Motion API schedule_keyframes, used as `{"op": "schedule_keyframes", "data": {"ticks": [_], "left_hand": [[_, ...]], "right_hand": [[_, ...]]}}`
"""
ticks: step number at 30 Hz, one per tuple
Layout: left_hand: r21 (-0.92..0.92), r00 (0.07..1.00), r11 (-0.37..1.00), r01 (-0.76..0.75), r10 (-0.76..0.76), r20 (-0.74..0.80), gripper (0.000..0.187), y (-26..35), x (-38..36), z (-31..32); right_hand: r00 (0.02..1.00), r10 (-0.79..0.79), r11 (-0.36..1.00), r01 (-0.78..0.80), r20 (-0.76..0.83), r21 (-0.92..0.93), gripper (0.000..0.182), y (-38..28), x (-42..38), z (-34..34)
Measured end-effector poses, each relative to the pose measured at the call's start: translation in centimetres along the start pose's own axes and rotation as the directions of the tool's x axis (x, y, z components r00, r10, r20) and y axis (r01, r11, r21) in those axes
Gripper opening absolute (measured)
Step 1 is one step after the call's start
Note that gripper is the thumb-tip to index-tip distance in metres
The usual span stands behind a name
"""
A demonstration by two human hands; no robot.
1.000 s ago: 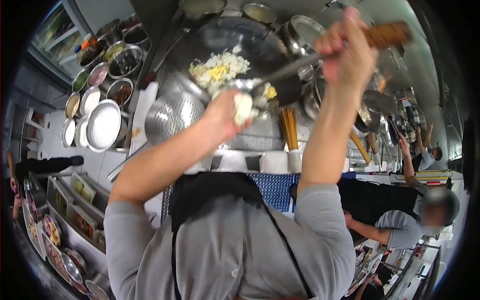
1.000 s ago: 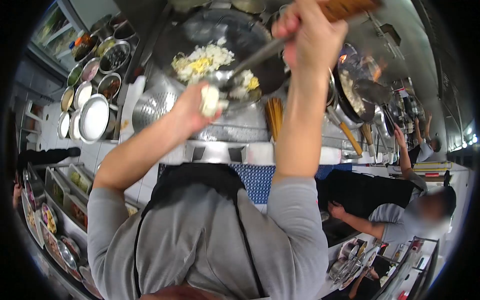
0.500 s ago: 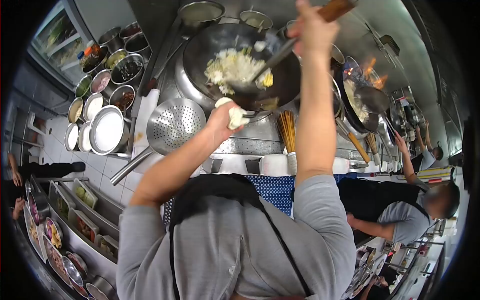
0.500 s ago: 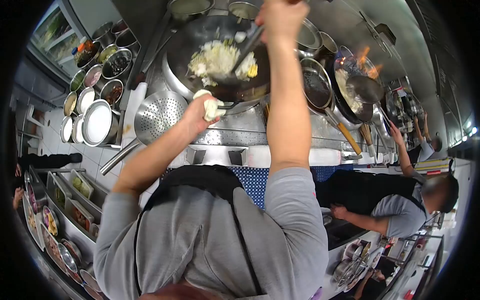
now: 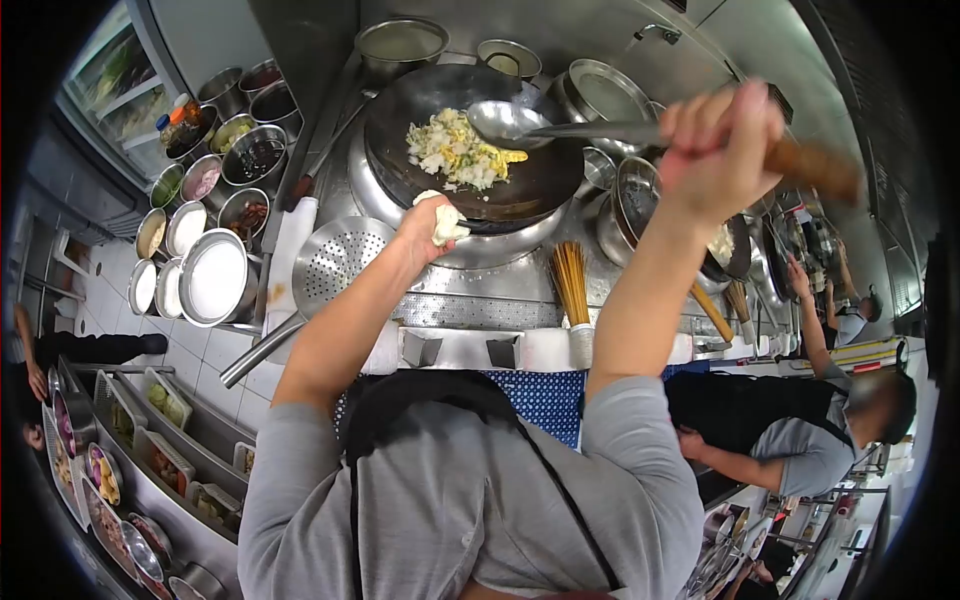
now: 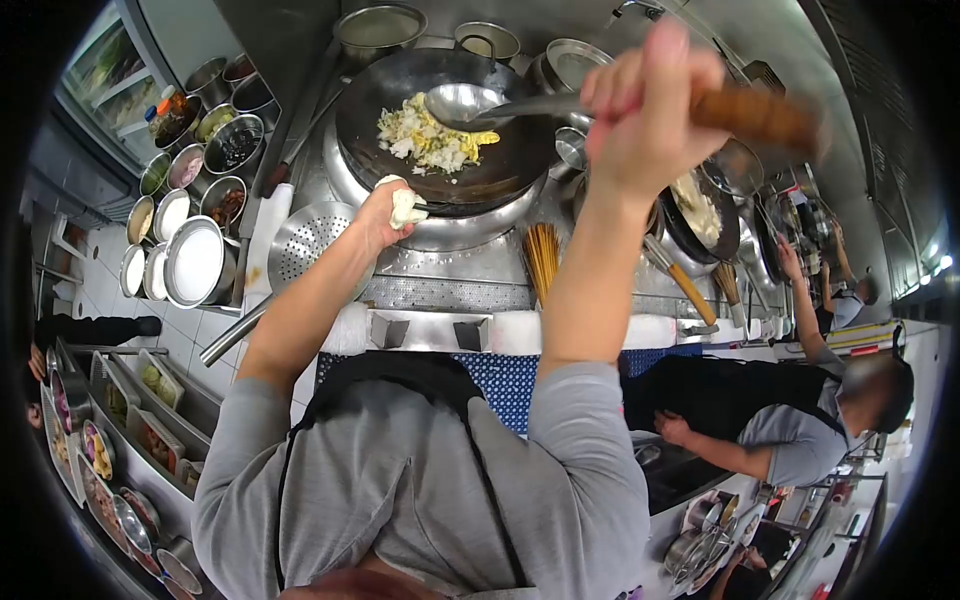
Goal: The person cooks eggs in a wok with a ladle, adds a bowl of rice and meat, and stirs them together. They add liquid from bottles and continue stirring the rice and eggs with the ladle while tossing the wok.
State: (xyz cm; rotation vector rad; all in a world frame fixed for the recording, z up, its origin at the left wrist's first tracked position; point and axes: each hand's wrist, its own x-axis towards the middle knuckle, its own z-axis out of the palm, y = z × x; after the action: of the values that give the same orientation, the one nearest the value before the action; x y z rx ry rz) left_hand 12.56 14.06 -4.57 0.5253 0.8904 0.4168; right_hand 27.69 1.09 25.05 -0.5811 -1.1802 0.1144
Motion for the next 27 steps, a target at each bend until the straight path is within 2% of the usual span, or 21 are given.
{"op": "schedule_keyframes", "data": {"ticks": [2,4,6,8,11,14,16,17,21,22,24,26,27], "left_hand": [[0.002,1.000,1.000,-0.003,0.003,-0.001,0.013,0.1,0.6,-0.3],[-0.059,1.000,0.998,-0.016,0.017,0.020,0.011,-0.3,1.0,-0.3],[-0.097,0.996,0.994,-0.059,0.052,-0.078,0.011,-0.7,-0.8,1.5],[-0.087,0.982,0.990,-0.111,0.096,-0.161,0.013,-0.9,-1.4,2.1],[0.012,0.951,0.983,-0.183,0.180,-0.252,0.018,-1.0,-1.0,2.1],[0.049,0.947,0.984,-0.170,0.177,-0.269,0.018,-0.7,-0.3,1.1],[0.044,0.965,0.987,-0.152,0.158,-0.209,0.026,-0.7,-0.6,0.5],[0.023,0.973,0.988,-0.151,0.153,-0.172,0.028,-0.6,-1.0,0.2],[-0.013,0.981,0.983,-0.184,0.183,-0.066,0.038,-1.8,-4.0,0.0],[0.187,0.977,0.970,-0.153,0.176,-0.117,0.040,-1.9,-6.1,0.6],[0.491,0.908,0.764,-0.418,0.365,0.205,0.042,-3.9,-6.1,-0.3],[0.772,0.788,0.313,-0.554,0.497,0.364,0.047,-3.1,-8.8,1.3],[0.760,0.556,-0.065,-0.646,0.642,0.528,0.050,-3.2,-8.5,1.5]], "right_hand": [[0.996,-0.089,0.992,0.088,-0.001,0.092,0.029,5.6,-4.7,-2.4],[0.979,0.054,0.979,-0.091,-0.197,-0.183,0.036,13.1,-10.6,-3.4],[0.967,0.201,0.977,-0.210,-0.159,-0.045,0.035,16.0,-10.2,-3.6],[0.963,0.231,0.959,-0.250,-0.142,-0.135,0.034,16.2,-5.7,-1.9],[0.970,0.194,0.976,-0.206,-0.145,-0.072,0.034,14.3,-2.4,0.7],[0.992,0.075,0.997,-0.073,-0.098,0.024,0.035,17.1,-5.2,0.4],[0.991,0.082,0.976,-0.101,-0.102,-0.192,0.036,23.1,-7.3,-1.9],[0.992,0.103,0.970,-0.115,-0.069,-0.214,0.036,23.8,-5.8,-1.8],[0.977,0.198,0.935,-0.212,-0.078,-0.283,0.035,18.7,-0.8,1.5],[0.986,0.154,0.968,-0.164,-0.065,-0.191,0.035,18.4,-1.4,1.7],[0.996,0.079,0.997,-0.079,-0.036,0.002,0.034,19.1,-4.1,1.9],[0.996,0.062,0.982,-0.073,-0.064,-0.172,0.037,23.2,-7.2,0.9],[0.995,0.065,0.982,-0.077,-0.072,-0.173,0.036,24.4,-6.8,0.6]]}}
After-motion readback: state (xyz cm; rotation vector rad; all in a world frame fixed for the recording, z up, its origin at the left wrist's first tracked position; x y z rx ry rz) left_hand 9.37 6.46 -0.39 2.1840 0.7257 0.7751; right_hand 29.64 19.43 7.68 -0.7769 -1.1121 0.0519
